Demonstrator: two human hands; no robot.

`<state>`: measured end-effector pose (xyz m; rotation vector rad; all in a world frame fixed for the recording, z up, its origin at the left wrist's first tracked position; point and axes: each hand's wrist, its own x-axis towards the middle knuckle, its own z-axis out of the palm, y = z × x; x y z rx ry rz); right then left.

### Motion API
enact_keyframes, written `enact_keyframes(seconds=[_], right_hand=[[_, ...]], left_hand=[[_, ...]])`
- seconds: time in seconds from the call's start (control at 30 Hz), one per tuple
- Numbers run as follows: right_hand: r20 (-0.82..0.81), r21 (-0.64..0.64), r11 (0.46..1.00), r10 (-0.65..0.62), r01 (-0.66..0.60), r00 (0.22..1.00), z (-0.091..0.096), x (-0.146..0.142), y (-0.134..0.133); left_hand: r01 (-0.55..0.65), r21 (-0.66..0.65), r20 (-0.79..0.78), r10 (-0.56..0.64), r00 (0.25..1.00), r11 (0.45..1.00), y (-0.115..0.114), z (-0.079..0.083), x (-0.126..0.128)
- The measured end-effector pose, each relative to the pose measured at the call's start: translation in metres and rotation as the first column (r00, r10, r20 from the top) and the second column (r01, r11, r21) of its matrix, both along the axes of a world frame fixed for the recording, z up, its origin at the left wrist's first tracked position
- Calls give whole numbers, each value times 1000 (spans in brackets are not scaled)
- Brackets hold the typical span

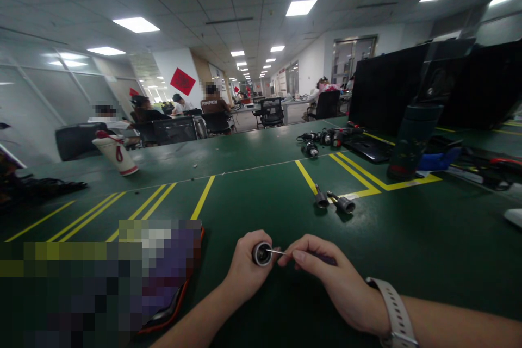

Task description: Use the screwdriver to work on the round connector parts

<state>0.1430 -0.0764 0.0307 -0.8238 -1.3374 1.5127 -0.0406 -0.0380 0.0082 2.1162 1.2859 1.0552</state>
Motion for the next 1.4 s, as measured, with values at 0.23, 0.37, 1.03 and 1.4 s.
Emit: enact_keyframes(seconds=[0.23, 0.37, 1.03, 1.4], right_hand=[[39, 84, 996, 25, -28, 999, 3, 2, 0], [112, 75, 997, 26, -34, 993, 4, 2, -3], [-23, -50, 999, -13, 12, 1000, -2, -3, -1], [37, -29, 999, -20, 21, 999, 1, -2, -2]], left_hand=[[-59, 116, -94, 70, 993, 992, -3, 3, 1], [-91, 118, -69, 100, 993, 989, -1, 1, 2], [-50, 62, 62, 46, 997, 997, -3, 4, 2], [-90, 93, -44, 94, 995, 992, -2, 4, 2]])
